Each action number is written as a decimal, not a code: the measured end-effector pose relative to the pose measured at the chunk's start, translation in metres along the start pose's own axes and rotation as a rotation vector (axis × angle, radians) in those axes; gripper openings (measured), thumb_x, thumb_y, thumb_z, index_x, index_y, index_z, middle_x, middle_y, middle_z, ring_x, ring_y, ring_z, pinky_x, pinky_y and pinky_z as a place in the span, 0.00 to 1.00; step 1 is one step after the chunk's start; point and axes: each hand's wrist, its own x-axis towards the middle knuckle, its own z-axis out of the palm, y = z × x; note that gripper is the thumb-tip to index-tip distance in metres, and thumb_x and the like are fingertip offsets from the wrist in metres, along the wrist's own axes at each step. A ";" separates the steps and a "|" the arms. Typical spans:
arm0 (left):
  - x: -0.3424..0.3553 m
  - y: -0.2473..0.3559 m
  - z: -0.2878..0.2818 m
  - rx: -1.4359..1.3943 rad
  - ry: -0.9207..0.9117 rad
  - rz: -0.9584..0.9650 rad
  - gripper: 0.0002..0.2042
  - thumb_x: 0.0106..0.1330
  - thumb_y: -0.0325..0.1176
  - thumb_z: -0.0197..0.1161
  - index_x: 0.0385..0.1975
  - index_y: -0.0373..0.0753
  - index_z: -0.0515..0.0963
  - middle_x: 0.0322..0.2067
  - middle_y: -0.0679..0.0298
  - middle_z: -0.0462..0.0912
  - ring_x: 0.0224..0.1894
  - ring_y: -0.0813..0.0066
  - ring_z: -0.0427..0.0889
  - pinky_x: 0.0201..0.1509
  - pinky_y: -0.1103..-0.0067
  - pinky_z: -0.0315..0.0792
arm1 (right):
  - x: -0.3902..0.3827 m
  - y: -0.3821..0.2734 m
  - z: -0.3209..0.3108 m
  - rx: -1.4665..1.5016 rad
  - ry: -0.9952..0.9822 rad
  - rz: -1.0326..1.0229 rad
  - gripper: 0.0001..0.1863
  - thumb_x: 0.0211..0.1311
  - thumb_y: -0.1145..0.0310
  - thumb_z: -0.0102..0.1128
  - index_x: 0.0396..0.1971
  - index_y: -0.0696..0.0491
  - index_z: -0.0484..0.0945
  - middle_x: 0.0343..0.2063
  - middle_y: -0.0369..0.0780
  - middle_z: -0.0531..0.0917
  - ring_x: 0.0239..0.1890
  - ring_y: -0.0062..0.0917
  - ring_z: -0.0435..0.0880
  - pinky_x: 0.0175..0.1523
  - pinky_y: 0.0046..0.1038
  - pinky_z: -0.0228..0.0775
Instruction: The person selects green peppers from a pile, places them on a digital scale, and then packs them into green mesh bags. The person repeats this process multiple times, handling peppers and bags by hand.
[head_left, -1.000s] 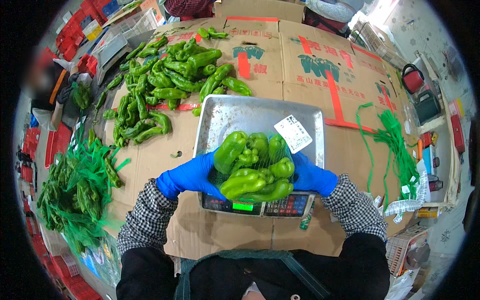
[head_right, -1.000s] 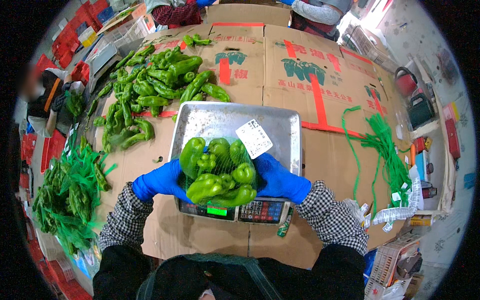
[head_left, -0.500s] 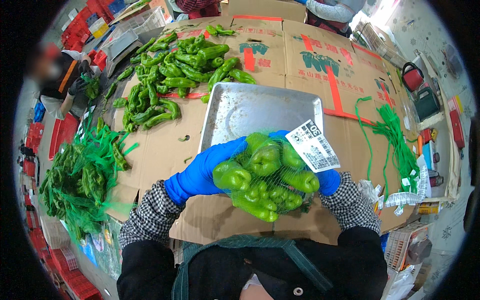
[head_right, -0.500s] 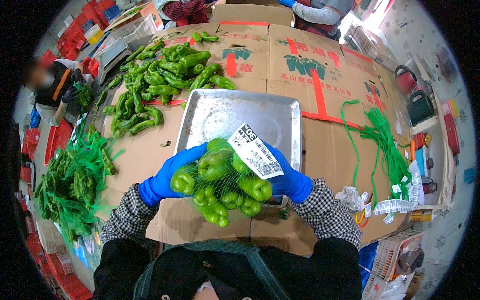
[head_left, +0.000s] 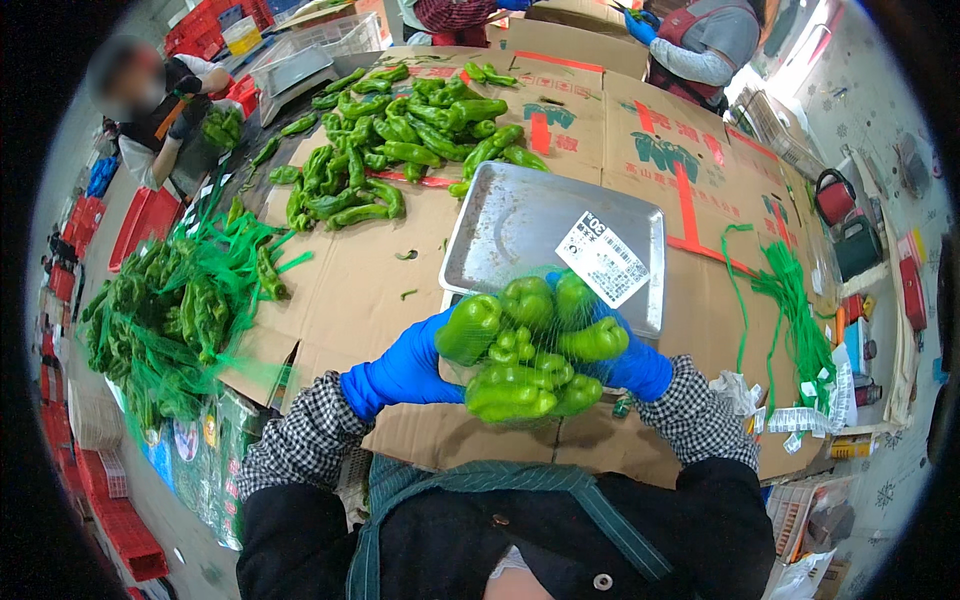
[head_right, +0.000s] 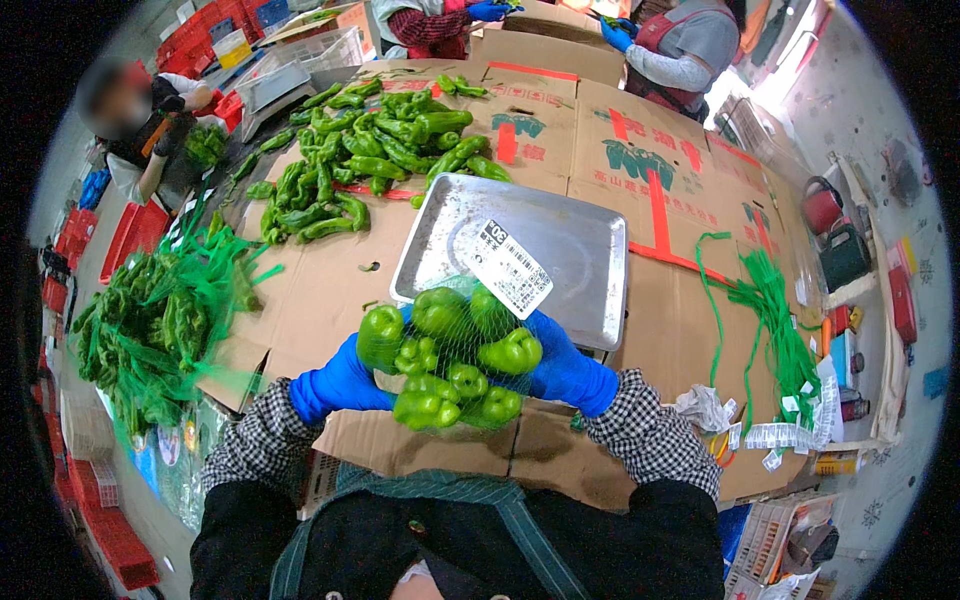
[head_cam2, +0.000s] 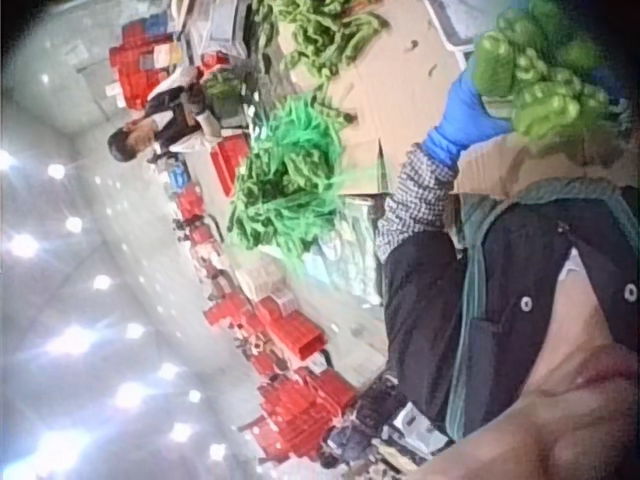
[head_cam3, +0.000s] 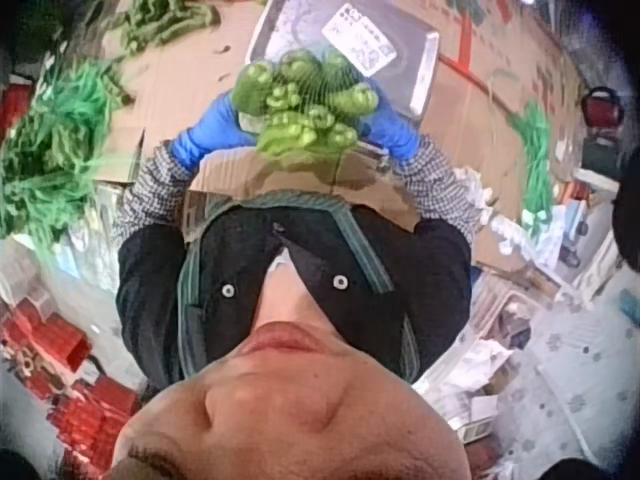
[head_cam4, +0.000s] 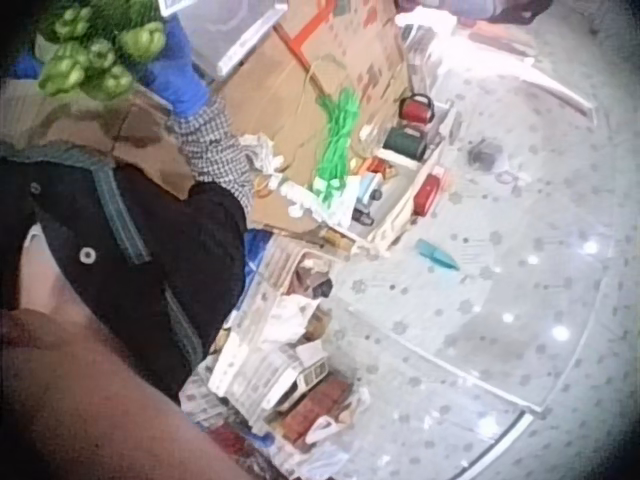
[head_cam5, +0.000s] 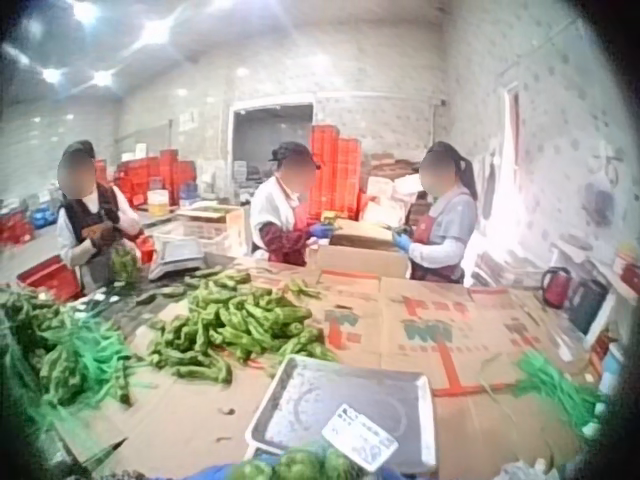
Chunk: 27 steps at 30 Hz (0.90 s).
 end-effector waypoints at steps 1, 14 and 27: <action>-0.005 0.001 0.002 -0.009 0.009 -0.020 0.42 0.47 0.33 0.74 0.63 0.38 0.57 0.59 0.59 0.66 0.61 0.68 0.65 0.64 0.70 0.60 | 0.001 0.000 0.005 0.173 0.021 0.059 0.38 0.50 0.78 0.64 0.63 0.54 0.57 0.61 0.42 0.65 0.61 0.27 0.66 0.67 0.32 0.55; -0.034 -0.001 0.009 0.213 0.060 0.082 0.45 0.46 0.34 0.74 0.65 0.40 0.54 0.60 0.55 0.65 0.59 0.59 0.68 0.61 0.69 0.64 | 0.000 0.034 -0.012 0.296 0.015 0.153 0.34 0.55 0.72 0.63 0.62 0.52 0.59 0.60 0.43 0.66 0.61 0.28 0.66 0.65 0.34 0.58; -0.041 0.008 0.022 0.199 0.108 0.092 0.44 0.48 0.35 0.73 0.65 0.38 0.52 0.61 0.56 0.64 0.62 0.64 0.64 0.64 0.70 0.59 | -0.002 0.050 -0.039 -0.107 -0.074 -0.118 0.27 0.62 0.69 0.54 0.61 0.53 0.59 0.61 0.43 0.63 0.62 0.29 0.62 0.66 0.34 0.56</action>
